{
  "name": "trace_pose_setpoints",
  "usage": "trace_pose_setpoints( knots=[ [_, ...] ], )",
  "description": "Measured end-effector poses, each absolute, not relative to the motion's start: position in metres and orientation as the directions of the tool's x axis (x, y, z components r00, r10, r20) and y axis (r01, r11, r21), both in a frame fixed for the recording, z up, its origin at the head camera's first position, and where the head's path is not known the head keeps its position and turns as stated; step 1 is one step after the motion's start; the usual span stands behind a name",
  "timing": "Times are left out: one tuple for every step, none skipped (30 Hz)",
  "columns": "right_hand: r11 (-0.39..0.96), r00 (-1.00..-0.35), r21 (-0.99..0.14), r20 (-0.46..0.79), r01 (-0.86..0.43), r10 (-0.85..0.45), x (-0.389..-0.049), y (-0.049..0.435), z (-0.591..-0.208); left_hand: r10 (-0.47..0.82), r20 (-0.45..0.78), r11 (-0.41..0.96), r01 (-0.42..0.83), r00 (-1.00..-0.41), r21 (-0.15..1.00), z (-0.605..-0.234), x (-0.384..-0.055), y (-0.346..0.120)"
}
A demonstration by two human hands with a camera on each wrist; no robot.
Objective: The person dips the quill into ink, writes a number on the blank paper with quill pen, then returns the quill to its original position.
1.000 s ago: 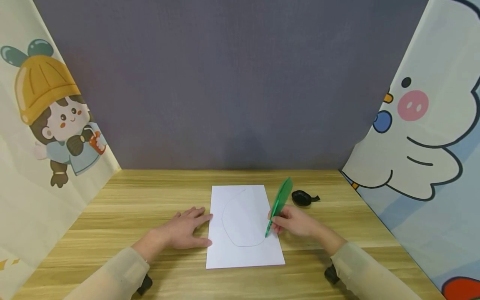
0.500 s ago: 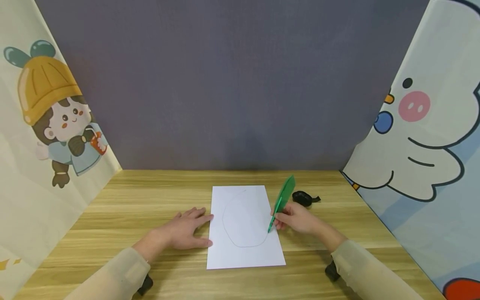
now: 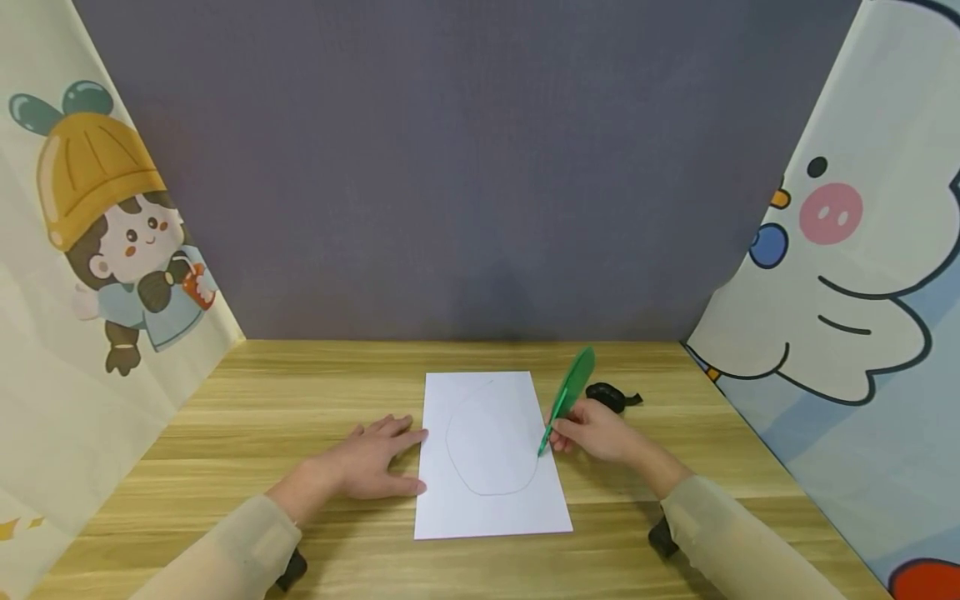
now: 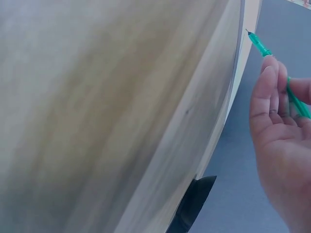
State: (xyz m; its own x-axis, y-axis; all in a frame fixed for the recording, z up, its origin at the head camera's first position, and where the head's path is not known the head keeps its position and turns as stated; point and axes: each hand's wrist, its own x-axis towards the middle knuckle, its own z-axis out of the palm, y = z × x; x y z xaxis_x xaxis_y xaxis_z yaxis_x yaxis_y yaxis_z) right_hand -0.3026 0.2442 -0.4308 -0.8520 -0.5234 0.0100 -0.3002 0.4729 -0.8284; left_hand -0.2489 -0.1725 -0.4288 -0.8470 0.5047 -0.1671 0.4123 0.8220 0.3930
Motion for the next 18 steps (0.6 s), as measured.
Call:
trace_pose_setpoints(
  knots=[
    [0.473, -0.853, -0.827, 0.014, -0.303, -0.521, -0.303, 0.244, -0.431, 0.504, -0.166, 0.822, 0.412, -0.847, 0.392, -0.429, -0.249, -0.172],
    [0.474, -0.855, -0.826, 0.017, -0.305, -0.518, -0.304, 0.244, -0.431, 0.503, -0.166, 0.823, 0.412, -0.848, 0.391, -0.429, -0.249, -0.172],
    [0.474, -0.856, -0.826, 0.020, -0.305, -0.516, -0.304, 0.244, -0.432, 0.503, -0.165, 0.823, 0.412, -0.849, 0.391, -0.429, -0.249, -0.172],
    [0.474, -0.859, -0.828, 0.020, -0.301, -0.511, -0.305, 0.244, -0.432, 0.502, -0.165, 0.824, 0.411, -0.849, 0.391, -0.429, -0.248, -0.172],
    [0.475, -0.863, -0.829, 0.019, -0.296, -0.505, -0.306, 0.243, -0.433, 0.502, -0.164, 0.824, 0.411, -0.849, 0.390, -0.429, -0.248, -0.172],
    [0.479, -0.867, -0.828, 0.018, -0.292, -0.497, -0.307, 0.243, -0.433, 0.500, -0.165, 0.825, 0.410, -0.850, 0.389, -0.429, -0.248, -0.172],
    [0.481, -0.871, -0.828, 0.016, -0.287, -0.492, -0.308, 0.243, -0.433, 0.500, -0.165, 0.825, 0.409, -0.851, 0.389, -0.429, -0.248, -0.172],
    [0.485, -0.873, -0.827, 0.014, -0.283, -0.487, -0.309, 0.243, -0.434, 0.499, -0.165, 0.825, 0.409, -0.851, 0.390, -0.429, -0.248, -0.172],
    [0.488, -0.876, -0.827, 0.013, -0.280, -0.481, -0.309, 0.243, -0.434, 0.499, -0.165, 0.825, 0.408, -0.851, 0.391, -0.429, -0.249, -0.172],
    [0.490, -0.879, -0.827, 0.012, -0.276, -0.476, -0.310, 0.243, -0.434, 0.499, -0.165, 0.825, 0.408, -0.851, 0.391, -0.429, -0.249, -0.172],
    [0.491, -0.880, -0.826, 0.013, -0.277, -0.475, -0.311, 0.242, -0.434, 0.497, -0.166, 0.826, 0.406, -0.852, 0.390, -0.429, -0.249, -0.172],
    [0.491, -0.881, -0.826, 0.012, -0.276, -0.474, -0.312, 0.242, -0.433, 0.497, -0.165, 0.826, 0.407, -0.852, 0.390, -0.429, -0.249, -0.172],
    [0.491, -0.882, -0.826, 0.013, -0.275, -0.472, -0.312, 0.242, -0.433, 0.497, -0.165, 0.826, 0.406, -0.852, 0.390, -0.429, -0.250, -0.172],
    [0.492, -0.883, -0.826, 0.013, -0.273, -0.469, -0.313, 0.241, -0.433, 0.495, -0.166, 0.827, 0.405, -0.853, 0.389, -0.429, -0.250, -0.172],
    [0.494, -0.885, -0.826, 0.012, -0.271, -0.465, -0.314, 0.241, -0.433, 0.496, -0.165, 0.827, 0.406, -0.853, 0.389, -0.430, -0.250, -0.171],
    [0.496, -0.887, -0.826, 0.012, -0.269, -0.461, -0.314, 0.240, -0.433, 0.494, -0.166, 0.828, 0.404, -0.854, 0.389, -0.430, -0.250, -0.171],
    [0.497, -0.889, -0.826, 0.010, -0.266, -0.458, -0.315, 0.240, -0.433, 0.491, -0.166, 0.830, 0.402, -0.855, 0.388, -0.430, -0.251, -0.171],
    [0.494, -0.890, -0.828, 0.011, -0.263, -0.456, -0.315, 0.239, -0.432, 0.491, -0.166, 0.830, 0.401, -0.855, 0.388, -0.430, -0.251, -0.171]
  ],
)
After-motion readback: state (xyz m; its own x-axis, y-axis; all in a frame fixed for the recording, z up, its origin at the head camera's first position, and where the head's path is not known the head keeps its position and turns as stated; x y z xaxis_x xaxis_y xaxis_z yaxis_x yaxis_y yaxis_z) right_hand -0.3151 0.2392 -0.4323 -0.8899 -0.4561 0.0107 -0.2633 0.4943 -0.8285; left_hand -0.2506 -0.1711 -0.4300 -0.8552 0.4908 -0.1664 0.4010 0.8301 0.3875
